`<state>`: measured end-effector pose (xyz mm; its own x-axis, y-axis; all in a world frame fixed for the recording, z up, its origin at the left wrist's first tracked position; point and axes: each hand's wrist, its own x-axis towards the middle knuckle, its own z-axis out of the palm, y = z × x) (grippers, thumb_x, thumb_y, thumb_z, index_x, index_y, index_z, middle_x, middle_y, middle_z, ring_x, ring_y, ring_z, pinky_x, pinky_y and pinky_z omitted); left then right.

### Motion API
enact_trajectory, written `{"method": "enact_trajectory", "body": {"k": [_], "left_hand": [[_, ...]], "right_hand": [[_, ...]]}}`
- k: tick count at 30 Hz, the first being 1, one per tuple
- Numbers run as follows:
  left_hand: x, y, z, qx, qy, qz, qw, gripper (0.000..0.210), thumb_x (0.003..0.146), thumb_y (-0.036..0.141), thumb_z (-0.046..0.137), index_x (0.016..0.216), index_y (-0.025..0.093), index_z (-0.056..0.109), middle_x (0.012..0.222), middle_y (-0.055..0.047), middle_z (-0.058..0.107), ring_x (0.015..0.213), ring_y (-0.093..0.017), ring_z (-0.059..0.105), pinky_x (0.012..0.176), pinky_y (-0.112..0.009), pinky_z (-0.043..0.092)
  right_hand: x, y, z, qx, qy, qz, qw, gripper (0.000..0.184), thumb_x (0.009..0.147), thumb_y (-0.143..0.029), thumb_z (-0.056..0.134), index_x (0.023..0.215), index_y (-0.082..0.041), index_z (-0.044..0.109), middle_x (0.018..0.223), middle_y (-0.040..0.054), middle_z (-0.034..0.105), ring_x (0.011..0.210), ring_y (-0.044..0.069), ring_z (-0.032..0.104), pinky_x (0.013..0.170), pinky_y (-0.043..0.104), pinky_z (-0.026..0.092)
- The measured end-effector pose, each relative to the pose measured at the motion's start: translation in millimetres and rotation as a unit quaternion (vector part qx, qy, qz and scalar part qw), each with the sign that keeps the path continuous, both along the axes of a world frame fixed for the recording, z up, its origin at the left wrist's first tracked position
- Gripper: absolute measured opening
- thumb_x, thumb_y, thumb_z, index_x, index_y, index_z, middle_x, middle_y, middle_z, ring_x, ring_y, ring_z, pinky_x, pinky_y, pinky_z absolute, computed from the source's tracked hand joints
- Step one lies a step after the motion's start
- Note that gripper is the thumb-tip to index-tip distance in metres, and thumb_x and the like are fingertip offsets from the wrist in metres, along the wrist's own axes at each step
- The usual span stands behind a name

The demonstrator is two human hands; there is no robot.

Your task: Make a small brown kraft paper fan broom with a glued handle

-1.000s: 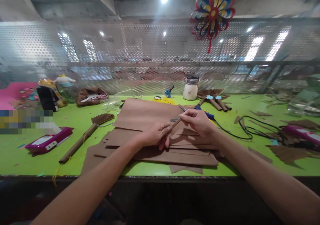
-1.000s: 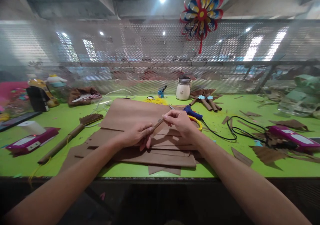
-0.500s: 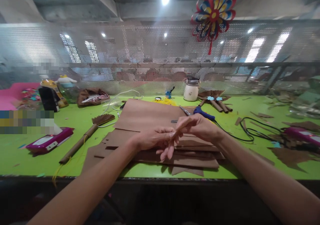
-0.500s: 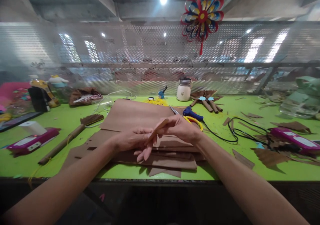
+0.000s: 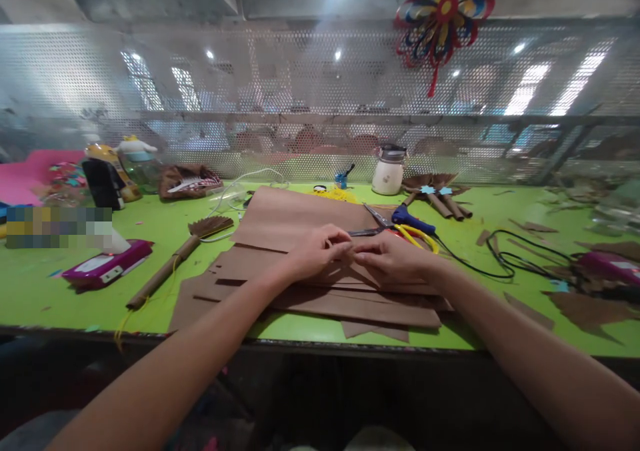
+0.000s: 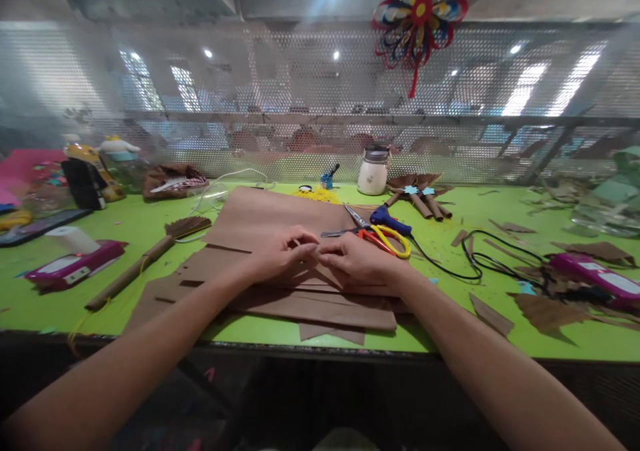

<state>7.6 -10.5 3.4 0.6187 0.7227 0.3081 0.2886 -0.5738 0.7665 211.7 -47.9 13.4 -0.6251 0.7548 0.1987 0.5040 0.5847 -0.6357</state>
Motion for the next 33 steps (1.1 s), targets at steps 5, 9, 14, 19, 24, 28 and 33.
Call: {"method": "enact_trajectory", "body": {"k": [5,9,14,19,24,28,33], "left_hand": [[-1,-1,-4.0,0.065,0.122,-0.003,0.99,0.021,0.08,0.03,0.053,0.078,0.014,0.065,0.075,-0.002,0.064,0.071,-0.014,0.055,0.065,-0.024,0.042],[-4,-2,-0.7,0.052,0.15,0.009,0.987,0.018,0.074,0.03,0.058,0.073,0.013,0.065,0.07,-0.001,0.061,0.068,-0.014,0.053,0.062,-0.024,0.04],[-8,-3,3.9,0.003,0.197,-0.015,0.98,0.02,0.075,0.031,0.057,0.074,0.012,0.064,0.067,-0.001,0.059,0.063,-0.013,0.05,0.057,-0.023,0.036],[-9,-2,2.0,0.021,0.214,-0.039,0.976,0.019,0.078,0.027,0.053,0.085,0.014,0.066,0.068,-0.001,0.06,0.061,-0.012,0.049,0.056,-0.022,0.034],[-3,-2,-5.1,0.096,0.209,-0.036,0.973,0.017,0.079,0.026,0.054,0.08,0.014,0.065,0.07,-0.001,0.059,0.063,-0.012,0.048,0.057,-0.022,0.034],[1,-3,-7.1,0.137,0.204,-0.04,0.968,0.013,0.078,0.021,0.054,0.077,0.014,0.064,0.071,-0.002,0.06,0.064,-0.012,0.048,0.058,-0.022,0.033],[1,-4,-5.7,0.161,0.205,-0.057,0.964,0.012,0.079,0.019,0.053,0.074,0.014,0.063,0.071,-0.002,0.057,0.062,-0.012,0.046,0.057,-0.022,0.032]], "right_hand": [[-6,0,-13.9,0.062,-0.039,-0.061,0.995,0.024,0.084,-0.026,0.048,0.083,-0.016,0.069,0.073,0.0008,0.066,0.068,0.014,0.056,0.062,0.023,0.04],[-7,0,-18.0,0.083,-0.057,-0.07,0.992,0.022,0.082,-0.025,0.049,0.081,-0.016,0.069,0.07,0.0012,0.066,0.065,0.013,0.055,0.06,0.023,0.039],[-7,-2,-16.4,0.092,-0.077,-0.051,0.991,0.021,0.083,-0.023,0.05,0.079,-0.016,0.069,0.07,0.0011,0.064,0.063,0.011,0.051,0.058,0.022,0.036],[-7,-3,-16.5,0.121,-0.093,-0.04,0.987,0.021,0.083,-0.02,0.049,0.074,-0.016,0.068,0.068,0.0001,0.061,0.06,0.009,0.048,0.055,0.02,0.033],[-10,-7,-12.4,0.157,-0.13,-0.033,0.978,0.023,0.084,-0.017,0.046,0.079,-0.016,0.068,0.073,0.0024,0.065,0.064,0.011,0.051,0.059,0.021,0.034],[-11,-8,-8.4,0.164,-0.171,-0.031,0.971,0.023,0.083,-0.016,0.046,0.079,-0.015,0.068,0.078,0.0057,0.066,0.069,0.013,0.054,0.063,0.023,0.035],[-11,-6,-7.1,0.165,-0.215,-0.036,0.962,0.018,0.081,-0.018,0.05,0.082,-0.017,0.067,0.084,0.0073,0.067,0.074,0.016,0.056,0.065,0.024,0.036]]}}
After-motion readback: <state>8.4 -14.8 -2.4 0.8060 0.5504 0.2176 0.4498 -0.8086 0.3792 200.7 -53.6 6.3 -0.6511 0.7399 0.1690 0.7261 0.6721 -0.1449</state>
